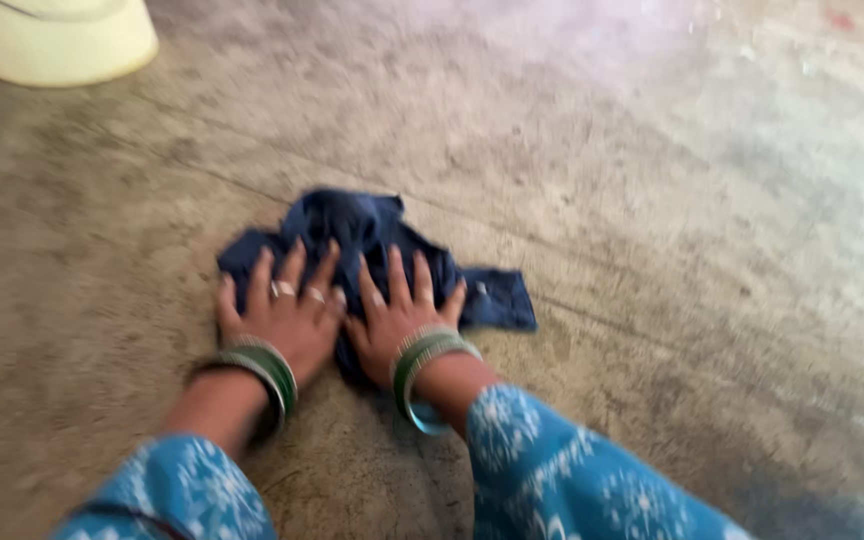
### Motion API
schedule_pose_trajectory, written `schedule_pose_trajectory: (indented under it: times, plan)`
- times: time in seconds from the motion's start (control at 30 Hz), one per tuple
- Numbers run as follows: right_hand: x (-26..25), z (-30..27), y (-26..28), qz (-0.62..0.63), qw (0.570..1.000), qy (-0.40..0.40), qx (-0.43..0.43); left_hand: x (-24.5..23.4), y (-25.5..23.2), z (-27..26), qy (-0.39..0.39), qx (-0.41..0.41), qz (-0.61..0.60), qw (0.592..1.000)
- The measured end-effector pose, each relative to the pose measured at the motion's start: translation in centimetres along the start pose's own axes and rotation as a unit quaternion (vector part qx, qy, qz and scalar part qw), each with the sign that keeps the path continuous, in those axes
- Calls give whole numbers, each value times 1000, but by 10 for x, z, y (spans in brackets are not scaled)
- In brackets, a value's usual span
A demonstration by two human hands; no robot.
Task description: The person wipes a tiled floor with a dark blue cloth, moving in a repetitive scrubbing motion. They briefly pick up a yellow bucket and place it down before resuming the wiping action across the floor surface.
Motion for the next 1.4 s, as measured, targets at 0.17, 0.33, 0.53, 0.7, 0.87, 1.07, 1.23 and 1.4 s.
schedule_pose_trajectory:
  times: [0.17, 0.33, 0.53, 0.7, 0.87, 1.07, 1.23, 1.4]
  plan:
    - [32, -76, -10, -18, 999, 34, -35, -15, -22, -94, -67, 3, -78, 995]
    - [71, -176, -25, -121, 920, -326, -181, -9, -74, -218, -325, -26, -93, 941]
    - [92, -204, -40, -176, 897, -387, -125, 14, -102, -238, -290, 8, -48, 956]
    - [45, -132, -31, -23, 995, -67, -77, -30, -77, -168, -227, -63, -133, 963]
    - [2, -35, -21, 33, 999, 31, -1, -19, -42, -54, -108, -85, -91, 986]
    - [-5, 1, -20, 33, 999, 29, 19, -6, -26, -8, -14, -98, -110, 989]
    - [6, -54, -24, 16, 999, 28, -18, -18, -51, -72, -32, -110, -102, 988]
    - [31, -161, -54, 9, 998, 32, -56, -32, -116, -179, -192, -94, -127, 968]
Point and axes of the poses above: each hand's wrist, its own z-axis towards the middle knuckle, its own x-axis out of the palm, y = z × x, the point moved 6 cm from there along z, towards the middle knuckle, and after that the axes turned 4 degrees about y, right-handed, at the moved point
